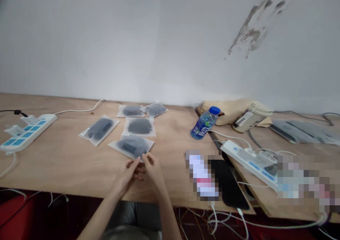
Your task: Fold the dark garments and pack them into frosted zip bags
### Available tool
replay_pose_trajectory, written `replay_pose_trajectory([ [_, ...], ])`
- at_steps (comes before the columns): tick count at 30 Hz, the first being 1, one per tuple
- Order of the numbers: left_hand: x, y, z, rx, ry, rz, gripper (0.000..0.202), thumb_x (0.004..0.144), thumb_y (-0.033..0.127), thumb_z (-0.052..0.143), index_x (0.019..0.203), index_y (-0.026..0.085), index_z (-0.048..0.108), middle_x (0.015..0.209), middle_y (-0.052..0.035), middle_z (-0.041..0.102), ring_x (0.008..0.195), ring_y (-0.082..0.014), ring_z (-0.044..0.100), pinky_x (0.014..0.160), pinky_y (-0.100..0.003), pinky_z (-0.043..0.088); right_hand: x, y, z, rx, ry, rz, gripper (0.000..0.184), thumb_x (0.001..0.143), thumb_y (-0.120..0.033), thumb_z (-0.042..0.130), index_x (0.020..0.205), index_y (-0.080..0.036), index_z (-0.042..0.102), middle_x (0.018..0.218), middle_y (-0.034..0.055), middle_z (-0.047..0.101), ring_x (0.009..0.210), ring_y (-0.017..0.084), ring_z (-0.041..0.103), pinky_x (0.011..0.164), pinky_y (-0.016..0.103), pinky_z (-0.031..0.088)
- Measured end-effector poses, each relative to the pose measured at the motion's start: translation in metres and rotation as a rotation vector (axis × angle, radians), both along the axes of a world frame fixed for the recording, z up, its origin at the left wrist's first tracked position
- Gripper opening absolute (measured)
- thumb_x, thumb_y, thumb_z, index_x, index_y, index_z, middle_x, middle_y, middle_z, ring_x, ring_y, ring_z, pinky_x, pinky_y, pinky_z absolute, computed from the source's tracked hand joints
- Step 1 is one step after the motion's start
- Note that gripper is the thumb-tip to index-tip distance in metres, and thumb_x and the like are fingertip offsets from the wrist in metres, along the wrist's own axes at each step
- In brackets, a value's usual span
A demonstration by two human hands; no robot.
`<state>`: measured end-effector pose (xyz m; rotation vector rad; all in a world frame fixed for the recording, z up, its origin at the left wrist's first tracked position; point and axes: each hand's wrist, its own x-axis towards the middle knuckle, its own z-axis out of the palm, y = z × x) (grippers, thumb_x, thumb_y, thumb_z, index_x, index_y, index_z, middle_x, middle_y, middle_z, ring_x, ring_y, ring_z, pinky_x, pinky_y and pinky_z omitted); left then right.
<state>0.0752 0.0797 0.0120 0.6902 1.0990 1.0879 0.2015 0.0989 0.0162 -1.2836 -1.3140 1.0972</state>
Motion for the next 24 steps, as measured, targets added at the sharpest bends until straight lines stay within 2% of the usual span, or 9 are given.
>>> replay_pose_trajectory([
  [4,0.016,-0.003,-0.003,0.061,0.070,0.042,0.048,0.064,0.059,0.076,0.073,0.013,0.066,0.070,-0.0066,0.069,0.051,-0.0115,0.060,0.038,-0.020,0.048,0.004,-0.004,-0.010,0.047,-0.076,-0.039,0.041,0.082,-0.057,0.052,0.062,-0.022,0.048,0.059,-0.0032,0.047,0.063,0.015,0.049,0.060,0.025,0.039],
  [8,0.007,0.003,-0.004,0.120,0.128,0.053,0.047,0.066,0.059,0.073,0.072,0.013,0.066,0.072,-0.0069,0.069,0.052,-0.0107,0.059,0.038,-0.019,0.048,0.015,-0.010,-0.003,0.044,-0.166,-0.059,0.039,0.085,-0.055,0.049,0.067,-0.021,0.054,0.064,-0.0004,0.055,0.066,0.018,0.053,0.063,0.027,0.041],
  [13,-0.033,0.012,-0.011,0.144,0.210,0.193,0.047,0.069,0.058,0.070,0.074,0.012,0.066,0.065,-0.0028,0.063,0.052,-0.0096,0.056,0.043,-0.020,0.049,0.038,-0.018,0.011,0.005,-0.238,-0.097,0.038,0.087,-0.053,0.048,0.068,-0.021,0.056,0.067,0.0010,0.059,0.069,0.020,0.055,0.062,0.027,0.041],
  [18,-0.082,0.003,-0.020,0.114,0.277,0.327,0.045,0.069,0.057,0.069,0.079,0.014,0.064,0.072,-0.0028,0.065,0.055,-0.0105,0.056,0.043,-0.020,0.046,0.069,-0.019,0.011,0.008,-0.348,-0.177,0.036,0.086,-0.051,0.050,0.065,-0.023,0.057,0.061,0.0004,0.060,0.067,0.022,0.057,0.064,0.030,0.042],
  [20,-0.096,-0.007,-0.019,0.102,0.378,0.264,0.043,0.073,0.057,0.065,0.079,0.015,0.064,0.070,-0.0029,0.065,0.054,-0.0121,0.057,0.044,-0.021,0.044,0.077,-0.017,0.010,0.015,-0.366,-0.224,0.037,0.086,-0.053,0.050,0.069,-0.022,0.060,0.066,0.0018,0.064,0.070,0.023,0.060,0.066,0.031,0.043],
  [22,-0.104,-0.016,-0.014,0.137,0.593,0.166,0.040,0.076,0.056,0.062,0.075,0.017,0.065,0.067,-0.0043,0.065,0.057,-0.0157,0.060,0.048,-0.024,0.045,0.079,-0.013,0.010,0.013,-0.343,-0.268,0.038,0.087,-0.054,0.049,0.078,-0.021,0.064,0.072,0.0040,0.068,0.073,0.024,0.062,0.069,0.033,0.045],
  [24,-0.105,-0.021,-0.006,0.218,0.844,0.137,0.036,0.081,0.053,0.059,0.077,0.019,0.067,0.072,-0.0066,0.068,0.066,-0.0201,0.064,0.059,-0.028,0.048,0.077,-0.011,0.010,0.011,-0.311,-0.322,0.041,0.089,-0.055,0.046,0.095,-0.020,0.066,0.084,0.0067,0.071,0.079,0.025,0.065,0.072,0.034,0.047],
])
